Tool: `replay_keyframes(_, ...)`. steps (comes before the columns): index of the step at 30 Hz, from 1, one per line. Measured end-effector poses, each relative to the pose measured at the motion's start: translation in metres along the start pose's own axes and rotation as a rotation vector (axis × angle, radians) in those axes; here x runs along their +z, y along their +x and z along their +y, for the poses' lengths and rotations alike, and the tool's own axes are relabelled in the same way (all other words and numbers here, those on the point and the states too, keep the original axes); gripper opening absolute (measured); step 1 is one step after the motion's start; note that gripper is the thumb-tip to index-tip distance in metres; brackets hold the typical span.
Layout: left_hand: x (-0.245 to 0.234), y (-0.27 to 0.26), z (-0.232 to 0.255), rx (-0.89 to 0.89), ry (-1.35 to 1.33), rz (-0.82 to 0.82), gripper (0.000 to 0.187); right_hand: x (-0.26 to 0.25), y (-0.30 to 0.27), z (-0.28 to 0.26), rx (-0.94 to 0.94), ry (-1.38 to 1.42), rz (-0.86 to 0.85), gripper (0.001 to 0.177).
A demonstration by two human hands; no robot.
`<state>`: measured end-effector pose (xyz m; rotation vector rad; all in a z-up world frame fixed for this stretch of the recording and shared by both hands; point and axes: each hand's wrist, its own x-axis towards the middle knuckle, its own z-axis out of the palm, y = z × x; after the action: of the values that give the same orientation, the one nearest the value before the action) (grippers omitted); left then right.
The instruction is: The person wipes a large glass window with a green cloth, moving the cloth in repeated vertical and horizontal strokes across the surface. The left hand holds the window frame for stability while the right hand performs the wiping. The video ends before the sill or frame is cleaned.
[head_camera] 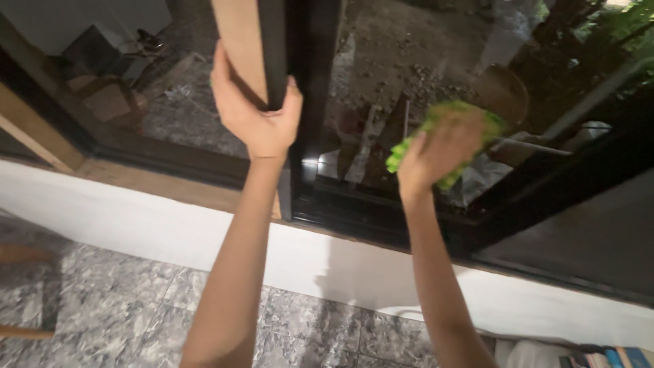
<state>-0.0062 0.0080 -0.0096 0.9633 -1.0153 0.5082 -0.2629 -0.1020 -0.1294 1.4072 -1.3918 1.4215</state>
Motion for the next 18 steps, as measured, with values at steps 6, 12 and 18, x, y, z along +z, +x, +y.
replay_keyframes(6, 0.003, -0.002, -0.005, 0.013, 0.04, 0.004, 0.089, 0.006, -0.062, -0.058, -0.509, 0.226, -0.279, 0.046)
replay_keyframes(12, 0.005, -0.002, -0.007, 0.04, 0.043, 0.018, 0.089, -0.008, -0.136, -0.064, -0.322, 0.606, -1.117, 0.049)
replay_keyframes(18, 0.004, -0.007, -0.019, 0.022, 0.032, 0.011, 0.093, -0.051, -0.121, -0.006, -1.06, 0.13, -0.698, 0.063)
